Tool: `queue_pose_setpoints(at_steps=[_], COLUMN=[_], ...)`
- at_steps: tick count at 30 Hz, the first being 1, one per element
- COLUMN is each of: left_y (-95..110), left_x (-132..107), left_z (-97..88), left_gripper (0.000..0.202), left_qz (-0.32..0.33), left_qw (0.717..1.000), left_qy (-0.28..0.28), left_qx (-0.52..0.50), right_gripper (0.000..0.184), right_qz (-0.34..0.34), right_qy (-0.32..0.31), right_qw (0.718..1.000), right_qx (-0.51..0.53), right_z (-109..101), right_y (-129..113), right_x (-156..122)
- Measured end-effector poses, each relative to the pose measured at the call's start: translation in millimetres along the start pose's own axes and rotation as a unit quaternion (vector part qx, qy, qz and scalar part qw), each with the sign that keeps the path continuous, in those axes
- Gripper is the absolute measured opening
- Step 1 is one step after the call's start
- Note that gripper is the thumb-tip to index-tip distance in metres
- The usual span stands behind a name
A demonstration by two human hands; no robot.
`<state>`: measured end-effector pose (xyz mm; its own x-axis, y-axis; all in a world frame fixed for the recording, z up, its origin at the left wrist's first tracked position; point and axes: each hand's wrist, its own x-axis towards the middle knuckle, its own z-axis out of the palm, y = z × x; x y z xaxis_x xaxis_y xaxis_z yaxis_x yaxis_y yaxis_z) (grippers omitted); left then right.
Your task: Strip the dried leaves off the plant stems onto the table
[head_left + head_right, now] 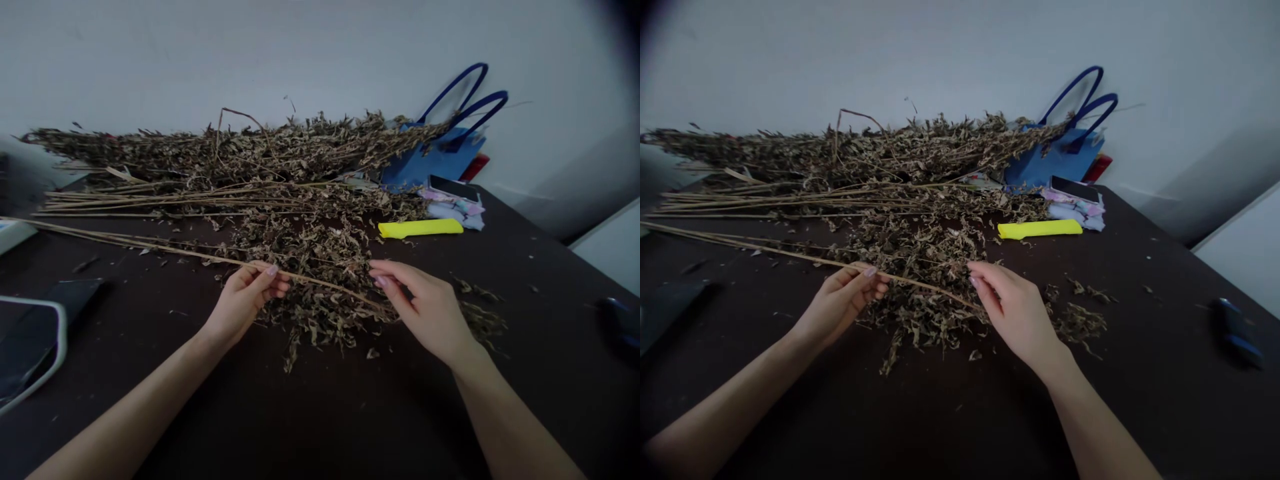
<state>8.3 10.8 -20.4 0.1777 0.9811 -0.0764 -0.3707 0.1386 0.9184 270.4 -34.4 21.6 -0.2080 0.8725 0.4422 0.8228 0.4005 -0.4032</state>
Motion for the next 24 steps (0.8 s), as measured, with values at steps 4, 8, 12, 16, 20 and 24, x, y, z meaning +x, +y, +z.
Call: queue_pose_setpoints(at_steps=[4,8,12,16,20,24], left_y=[2.0,2.9,4.0,7.0,9.1,8.9], left_x=[1.8,2.1,2.9,4.1,4.9,5.1], left_z=[-2.4,-2.4,-3.0,-4.8,-5.4,-5.5], left_gripper=[0.01,0.011,0.011,0.013,0.015,0.014], left_qz=[0.001,-0.001,0.004,0.013,0.02,0.025], left_qw=[1.0,1.0,1.0,0.999,0.998,0.998], left_qy=[0.01,0.016,0.021,0.033,0.049,0.063], left_qx=[-0.005,-0.006,-0.008,-0.012,-0.013,-0.012], right_gripper=[0.02,0.018,0.014,0.012,0.009,0.013], right_qz=[-0.017,-0.034,-0.048,-0.036,-0.032,-0.041], right_qy=[0.06,0.065,-0.044,-0.093,-0.095,-0.099], right_qw=[0.998,0.997,0.998,0.995,0.994,0.993], right_qx=[-0.002,-0.003,-0.021,-0.026,-0.034,-0.044], right_z=[-1.8,-3.8,-1.9,1.3,2.8,4.3], right_y=[-2.9,-3.2,-0.8,0.1,1.2,0.8], right_x=[0.4,1.1,1.0,0.5,0.5,0.9])
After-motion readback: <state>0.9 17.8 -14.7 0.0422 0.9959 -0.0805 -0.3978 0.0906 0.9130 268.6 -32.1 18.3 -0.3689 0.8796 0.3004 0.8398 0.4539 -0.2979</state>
